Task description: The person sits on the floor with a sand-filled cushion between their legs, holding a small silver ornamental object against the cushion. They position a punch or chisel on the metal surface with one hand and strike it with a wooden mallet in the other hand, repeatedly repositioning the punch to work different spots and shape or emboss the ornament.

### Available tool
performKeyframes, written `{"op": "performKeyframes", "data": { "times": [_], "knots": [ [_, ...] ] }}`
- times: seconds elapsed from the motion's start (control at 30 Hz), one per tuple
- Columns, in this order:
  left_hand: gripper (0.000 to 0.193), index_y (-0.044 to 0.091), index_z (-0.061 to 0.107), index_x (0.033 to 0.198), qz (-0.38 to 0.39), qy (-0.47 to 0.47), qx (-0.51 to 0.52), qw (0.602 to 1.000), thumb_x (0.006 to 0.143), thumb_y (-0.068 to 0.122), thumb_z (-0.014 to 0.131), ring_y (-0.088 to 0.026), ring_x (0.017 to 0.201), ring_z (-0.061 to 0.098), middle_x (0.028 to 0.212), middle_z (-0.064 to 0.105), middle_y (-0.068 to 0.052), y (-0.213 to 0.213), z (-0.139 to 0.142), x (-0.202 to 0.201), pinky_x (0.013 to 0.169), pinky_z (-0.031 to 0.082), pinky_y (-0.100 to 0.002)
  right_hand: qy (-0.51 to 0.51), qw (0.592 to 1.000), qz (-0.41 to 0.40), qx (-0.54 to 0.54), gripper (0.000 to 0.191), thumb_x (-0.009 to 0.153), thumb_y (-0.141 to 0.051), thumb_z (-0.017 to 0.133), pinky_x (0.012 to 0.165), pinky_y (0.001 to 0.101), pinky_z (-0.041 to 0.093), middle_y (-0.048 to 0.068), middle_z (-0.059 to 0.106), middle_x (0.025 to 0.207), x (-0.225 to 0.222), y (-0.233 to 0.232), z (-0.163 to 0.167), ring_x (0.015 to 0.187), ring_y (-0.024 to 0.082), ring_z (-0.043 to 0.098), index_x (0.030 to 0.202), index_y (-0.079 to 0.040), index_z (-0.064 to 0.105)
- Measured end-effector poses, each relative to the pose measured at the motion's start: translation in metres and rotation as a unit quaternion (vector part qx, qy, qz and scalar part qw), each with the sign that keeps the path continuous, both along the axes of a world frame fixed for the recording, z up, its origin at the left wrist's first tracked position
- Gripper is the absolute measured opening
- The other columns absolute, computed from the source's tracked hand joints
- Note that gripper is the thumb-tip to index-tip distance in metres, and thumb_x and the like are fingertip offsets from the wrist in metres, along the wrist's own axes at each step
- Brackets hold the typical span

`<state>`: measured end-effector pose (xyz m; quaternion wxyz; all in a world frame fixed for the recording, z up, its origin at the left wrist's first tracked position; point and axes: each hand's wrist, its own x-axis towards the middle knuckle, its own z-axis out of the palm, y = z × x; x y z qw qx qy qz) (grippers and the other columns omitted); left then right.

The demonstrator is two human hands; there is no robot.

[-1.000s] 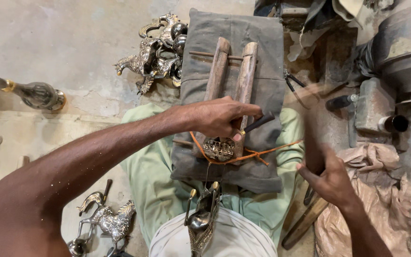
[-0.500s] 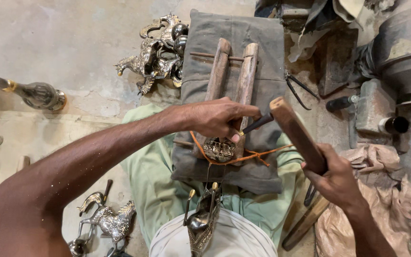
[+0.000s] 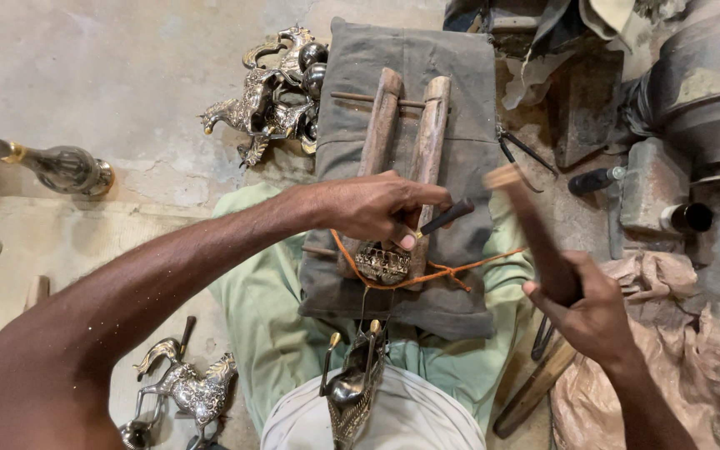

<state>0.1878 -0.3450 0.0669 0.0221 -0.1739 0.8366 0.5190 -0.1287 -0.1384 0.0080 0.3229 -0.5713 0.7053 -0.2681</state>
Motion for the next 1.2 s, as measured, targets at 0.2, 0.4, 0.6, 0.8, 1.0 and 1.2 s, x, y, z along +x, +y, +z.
{"op": "performKeyframes", "data": {
  "times": [0.2, 0.4, 0.6, 0.8, 1.0, 1.2],
  "knots": [
    [0.049, 0.007, 0.052, 0.127, -0.011, 0.006, 0.011, 1.0, 0.086, 0.016, 0.078, -0.021, 0.071, 0.064, 0.076, 0.066, -0.006, -0.002, -0.001, 0.002, 0.065, 0.05, -0.044, 0.033, 0.997, 0.051, -0.041, 0.049, 0.083, -0.032, 0.078, 0.054, 0.0319, 0.055, 0.009, 0.066, 0.075, -0.003, 0.0, 0.005, 0.063, 0.016, 0.066, 0.116, -0.001, 0.059],
    [0.054, 0.007, 0.051, 0.126, -0.024, 0.042, 0.003, 0.999, 0.085, 0.02, 0.082, -0.02, 0.075, 0.064, 0.08, 0.065, -0.007, -0.004, -0.003, 0.006, 0.067, 0.05, -0.044, 0.065, 0.997, 0.023, -0.032, 0.048, 0.084, -0.032, 0.08, 0.059, 0.0351, 0.056, 0.011, 0.07, 0.076, 0.008, 0.003, 0.016, 0.064, 0.02, 0.07, 0.117, -0.005, 0.059],
    [0.055, 0.007, 0.051, 0.128, 0.012, 0.0, 0.011, 1.0, 0.082, 0.016, 0.08, -0.021, 0.075, 0.068, 0.08, 0.07, -0.008, 0.0, 0.005, 0.001, 0.067, 0.054, -0.044, 0.05, 0.995, 0.046, -0.067, 0.05, 0.082, -0.025, 0.081, 0.06, 0.034, 0.054, 0.011, 0.069, 0.081, 0.019, 0.011, 0.018, 0.068, 0.016, 0.069, 0.122, -0.004, 0.059],
    [0.059, 0.008, 0.056, 0.131, 0.094, -0.083, -0.055, 0.991, 0.078, 0.013, 0.082, -0.03, 0.085, 0.076, 0.088, 0.076, -0.016, 0.016, 0.01, -0.025, 0.074, 0.058, -0.044, -0.05, 0.998, -0.04, 0.008, 0.051, 0.079, -0.021, 0.085, 0.054, 0.0292, 0.048, 0.004, 0.061, 0.07, 0.018, 0.015, -0.007, 0.06, 0.011, 0.055, 0.119, -0.002, 0.06],
    [0.059, 0.008, 0.057, 0.131, 0.068, -0.094, -0.077, 0.99, 0.077, 0.007, 0.08, -0.033, 0.088, 0.077, 0.086, 0.076, -0.018, 0.017, 0.011, -0.033, 0.073, 0.059, -0.046, -0.082, 0.996, -0.036, -0.018, 0.051, 0.078, -0.019, 0.086, 0.06, 0.027, 0.05, 0.002, 0.062, 0.075, 0.011, 0.015, -0.032, 0.067, 0.009, 0.056, 0.119, -0.002, 0.061],
    [0.056, 0.009, 0.056, 0.13, 0.079, -0.109, -0.068, 0.989, 0.078, 0.007, 0.078, -0.034, 0.087, 0.077, 0.085, 0.076, -0.017, 0.019, 0.011, -0.032, 0.072, 0.058, -0.047, -0.093, 0.995, 0.025, 0.024, 0.053, 0.078, -0.015, 0.082, 0.061, 0.0268, 0.058, 0.002, 0.069, 0.082, -0.007, 0.007, -0.036, 0.065, 0.01, 0.068, 0.126, -0.006, 0.059]
  ]
}}
